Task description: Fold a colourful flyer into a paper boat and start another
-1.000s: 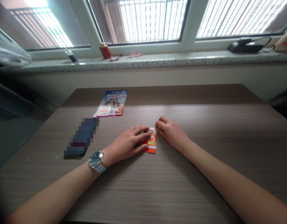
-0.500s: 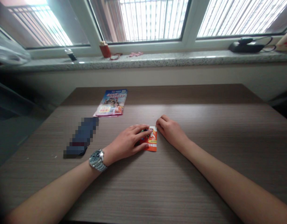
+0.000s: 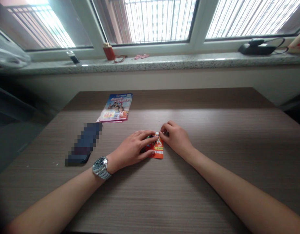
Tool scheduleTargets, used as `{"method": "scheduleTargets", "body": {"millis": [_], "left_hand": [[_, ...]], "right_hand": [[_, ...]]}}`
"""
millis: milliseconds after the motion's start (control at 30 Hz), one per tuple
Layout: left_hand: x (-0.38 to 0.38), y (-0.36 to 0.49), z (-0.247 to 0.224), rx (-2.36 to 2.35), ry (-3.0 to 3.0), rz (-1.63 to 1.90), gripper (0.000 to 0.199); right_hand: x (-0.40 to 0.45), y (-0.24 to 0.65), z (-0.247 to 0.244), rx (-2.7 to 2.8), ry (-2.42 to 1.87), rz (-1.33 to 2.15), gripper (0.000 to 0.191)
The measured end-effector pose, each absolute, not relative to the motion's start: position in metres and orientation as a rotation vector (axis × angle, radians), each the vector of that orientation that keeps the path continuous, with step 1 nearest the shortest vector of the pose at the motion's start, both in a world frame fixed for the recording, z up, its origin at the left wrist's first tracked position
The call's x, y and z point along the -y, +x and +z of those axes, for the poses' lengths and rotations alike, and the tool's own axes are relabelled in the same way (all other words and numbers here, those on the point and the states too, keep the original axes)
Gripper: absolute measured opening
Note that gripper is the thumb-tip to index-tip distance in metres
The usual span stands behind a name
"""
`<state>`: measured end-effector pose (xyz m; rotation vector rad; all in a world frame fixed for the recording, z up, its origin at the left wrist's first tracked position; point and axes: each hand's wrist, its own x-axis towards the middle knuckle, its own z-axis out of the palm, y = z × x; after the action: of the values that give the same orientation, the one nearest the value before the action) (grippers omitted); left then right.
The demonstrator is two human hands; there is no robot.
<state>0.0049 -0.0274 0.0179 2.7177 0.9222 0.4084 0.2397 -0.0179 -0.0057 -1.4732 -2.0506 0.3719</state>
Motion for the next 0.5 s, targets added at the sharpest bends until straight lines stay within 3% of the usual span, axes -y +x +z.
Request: {"method": "scheduleTargets", "body": {"millis": [500], "left_hand": [[0.025,0.006,0.019,-0.957,2.718,0.355,0.049]], "right_hand": [[0.011,0.258,-0.001,2.015,-1.355,0.493,0.012]]}}
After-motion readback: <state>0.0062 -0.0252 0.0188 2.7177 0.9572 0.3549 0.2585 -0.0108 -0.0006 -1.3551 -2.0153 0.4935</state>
